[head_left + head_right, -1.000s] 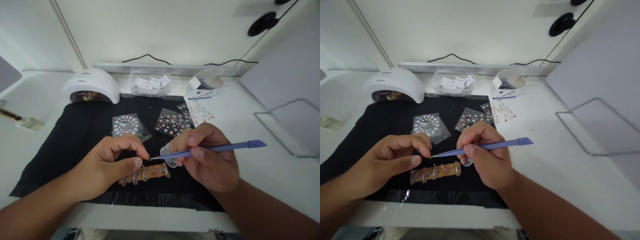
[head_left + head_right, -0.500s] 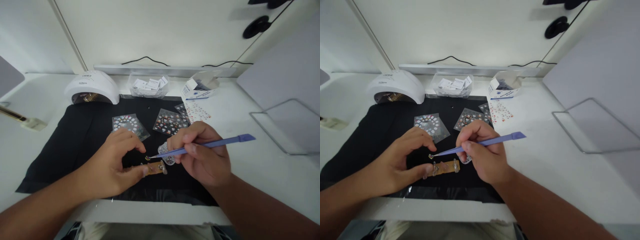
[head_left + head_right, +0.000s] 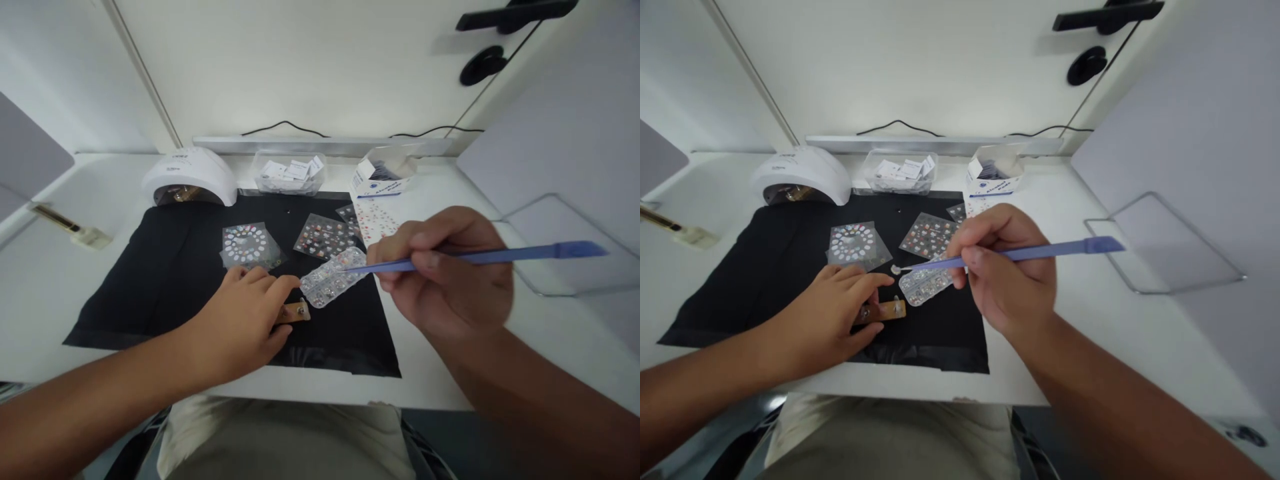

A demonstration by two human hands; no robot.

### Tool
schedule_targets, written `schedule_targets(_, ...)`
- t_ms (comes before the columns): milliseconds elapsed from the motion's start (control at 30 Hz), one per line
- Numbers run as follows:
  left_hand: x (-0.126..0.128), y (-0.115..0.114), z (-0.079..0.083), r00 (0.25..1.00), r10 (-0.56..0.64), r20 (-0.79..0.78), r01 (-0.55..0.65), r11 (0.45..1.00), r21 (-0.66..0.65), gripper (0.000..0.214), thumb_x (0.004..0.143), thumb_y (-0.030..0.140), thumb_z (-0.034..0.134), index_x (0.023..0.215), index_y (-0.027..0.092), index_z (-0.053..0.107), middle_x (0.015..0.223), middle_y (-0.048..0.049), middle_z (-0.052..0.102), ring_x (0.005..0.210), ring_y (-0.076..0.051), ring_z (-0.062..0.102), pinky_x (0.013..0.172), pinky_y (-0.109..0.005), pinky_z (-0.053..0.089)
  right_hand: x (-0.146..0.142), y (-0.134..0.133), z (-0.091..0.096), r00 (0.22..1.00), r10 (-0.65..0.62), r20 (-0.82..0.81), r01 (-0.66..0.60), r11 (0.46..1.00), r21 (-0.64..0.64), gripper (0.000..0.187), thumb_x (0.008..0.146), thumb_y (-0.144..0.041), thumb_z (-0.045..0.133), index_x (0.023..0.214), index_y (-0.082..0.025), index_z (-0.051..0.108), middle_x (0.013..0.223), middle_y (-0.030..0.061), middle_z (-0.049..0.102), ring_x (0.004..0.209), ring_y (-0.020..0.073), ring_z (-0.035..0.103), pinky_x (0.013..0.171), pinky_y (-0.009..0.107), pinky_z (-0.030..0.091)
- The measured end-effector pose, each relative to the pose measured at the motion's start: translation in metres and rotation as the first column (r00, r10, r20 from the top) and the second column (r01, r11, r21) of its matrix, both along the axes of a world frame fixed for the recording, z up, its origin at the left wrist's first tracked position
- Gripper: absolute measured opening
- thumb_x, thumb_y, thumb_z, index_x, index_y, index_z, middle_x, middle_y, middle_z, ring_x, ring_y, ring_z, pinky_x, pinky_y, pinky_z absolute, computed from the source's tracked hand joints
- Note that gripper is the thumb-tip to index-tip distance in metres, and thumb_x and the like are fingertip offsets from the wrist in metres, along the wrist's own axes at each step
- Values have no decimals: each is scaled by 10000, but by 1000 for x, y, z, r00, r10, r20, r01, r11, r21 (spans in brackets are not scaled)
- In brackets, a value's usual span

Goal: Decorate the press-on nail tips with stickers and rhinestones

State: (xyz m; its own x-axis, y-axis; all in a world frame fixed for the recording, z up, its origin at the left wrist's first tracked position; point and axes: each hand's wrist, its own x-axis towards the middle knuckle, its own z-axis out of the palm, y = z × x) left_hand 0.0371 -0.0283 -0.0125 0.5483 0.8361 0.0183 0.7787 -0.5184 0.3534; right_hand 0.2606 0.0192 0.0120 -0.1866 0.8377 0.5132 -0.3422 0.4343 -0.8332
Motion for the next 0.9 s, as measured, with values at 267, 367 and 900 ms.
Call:
schedule_targets(267,11,-1,-8,995,23,-94,-19,999,46,368,909,127,518,1276,149,499,978,-107,721,936,-304,634,822,-492,440,7,5,-22,998,57,-32,-59,997,-52,75,787,-199,737,758,-237,679,538,-51,615,435,117,557,410,278,403)
schedule_targets(367,12,-2,-8,994,22,-111,-14,997,70,344,928,112,488,1268,158,501,975,-106,715,934,-297,637,828,-491,437,7,2,-21,998,50,-32,-53,995,-90,93,786,-168,709,747,-234,658,527,-57,601,434,110,550,408,268,403)
schedule_targets(900,8,0,-15,998,-46,-48,52,991,125,300,943,78,475,1234,149,457,1063,-115,738,946,-310,673,768,-509,413,-4,-14,-43,962,111,250,-85,990,-112,142,829,-98,560,797,-217,630,658,-30,584,557,117,537,520,278,420)
